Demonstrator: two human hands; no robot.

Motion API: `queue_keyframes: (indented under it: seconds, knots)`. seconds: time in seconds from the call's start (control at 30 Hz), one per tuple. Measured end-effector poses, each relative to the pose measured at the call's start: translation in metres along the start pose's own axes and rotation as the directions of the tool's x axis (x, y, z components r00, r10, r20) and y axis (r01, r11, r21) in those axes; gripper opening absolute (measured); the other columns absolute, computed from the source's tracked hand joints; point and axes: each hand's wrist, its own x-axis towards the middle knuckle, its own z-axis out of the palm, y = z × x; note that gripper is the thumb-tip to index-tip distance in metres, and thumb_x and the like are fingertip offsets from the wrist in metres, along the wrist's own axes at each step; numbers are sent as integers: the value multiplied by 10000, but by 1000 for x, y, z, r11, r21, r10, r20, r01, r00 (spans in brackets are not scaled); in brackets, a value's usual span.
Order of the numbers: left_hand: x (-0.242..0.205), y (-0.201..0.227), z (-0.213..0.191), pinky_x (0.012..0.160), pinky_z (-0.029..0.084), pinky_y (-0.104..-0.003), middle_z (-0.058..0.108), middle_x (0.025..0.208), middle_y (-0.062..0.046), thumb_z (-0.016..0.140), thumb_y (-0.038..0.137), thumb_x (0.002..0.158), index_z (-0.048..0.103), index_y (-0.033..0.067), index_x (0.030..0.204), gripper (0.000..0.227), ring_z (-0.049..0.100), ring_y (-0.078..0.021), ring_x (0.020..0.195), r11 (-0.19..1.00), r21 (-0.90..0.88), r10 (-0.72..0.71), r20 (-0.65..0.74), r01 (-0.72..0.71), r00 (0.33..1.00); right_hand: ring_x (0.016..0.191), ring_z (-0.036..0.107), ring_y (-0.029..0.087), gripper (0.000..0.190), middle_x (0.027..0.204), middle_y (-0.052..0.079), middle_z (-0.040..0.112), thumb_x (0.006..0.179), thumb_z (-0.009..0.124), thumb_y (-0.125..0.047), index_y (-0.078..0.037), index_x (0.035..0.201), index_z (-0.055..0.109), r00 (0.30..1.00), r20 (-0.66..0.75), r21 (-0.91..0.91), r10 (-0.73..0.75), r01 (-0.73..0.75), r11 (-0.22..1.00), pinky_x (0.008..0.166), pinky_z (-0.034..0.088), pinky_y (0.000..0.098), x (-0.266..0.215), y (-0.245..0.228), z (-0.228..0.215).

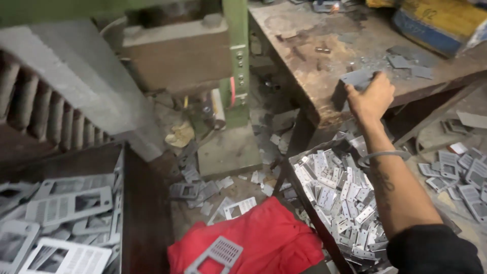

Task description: The worker picks up metal plates and positions them into a stamping machine to punch slots or patterns into them.

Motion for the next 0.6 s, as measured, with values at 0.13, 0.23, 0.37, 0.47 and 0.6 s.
queue_keyframes:
  seconds: [0.13, 0.23, 0.37, 0.47, 0.6]
  knots:
    - [43, 40, 26, 1080, 476, -446, 649, 1333, -218, 668, 541, 958, 714, 28, 1236, 585, 611, -345, 1235, 960, 257, -103, -38, 109, 994, 1064, 595, 457, 656, 1150, 270, 639, 844, 938, -314, 47, 1261, 582, 980, -138, 132, -142, 160, 978, 915, 482, 529, -20, -20, -2]
    - [33, 139, 61, 1085, 468, -453, 643, 1336, -232, 692, 591, 939, 732, 31, 1216, 626, 605, -358, 1243, 877, 438, -188, -69, 199, 980, 1055, 638, 428, 624, 1138, 254, 661, 834, 931, -292, 38, 1225, 574, 988, -99, 288, -122, 145, 947, 933, 517, 500, -38, -39, -10]
    - [11, 201, 95, 981, 563, -476, 746, 1217, -112, 568, 329, 930, 754, 221, 1146, 304, 712, -322, 1131, 498, 864, -125, -14, 75, 992, 1087, 675, 387, 631, 1188, 246, 691, 863, 941, -280, 45, 1266, 580, 986, -73, 380, -146, 163, 911, 948, 535, 462, -53, -47, -25]
    - [23, 189, 89, 957, 549, -470, 737, 1140, -100, 610, 283, 861, 751, 216, 1042, 240, 688, -337, 1091, 567, 823, 5, 36, -33, 999, 1115, 709, 312, 622, 1199, 210, 711, 877, 925, -284, 34, 1283, 578, 995, 44, 462, -86, 56, 885, 995, 546, 409, -67, -43, -38]
    - [8, 280, 22, 901, 537, -482, 718, 1073, -148, 640, 269, 891, 736, 125, 1017, 215, 676, -350, 1010, 438, 817, 469, 149, -376, 871, 1151, 692, 300, 625, 1242, 199, 706, 872, 935, -231, 44, 1293, 565, 993, 66, 500, -95, 50, 864, 1013, 538, 399, -67, -29, -42]
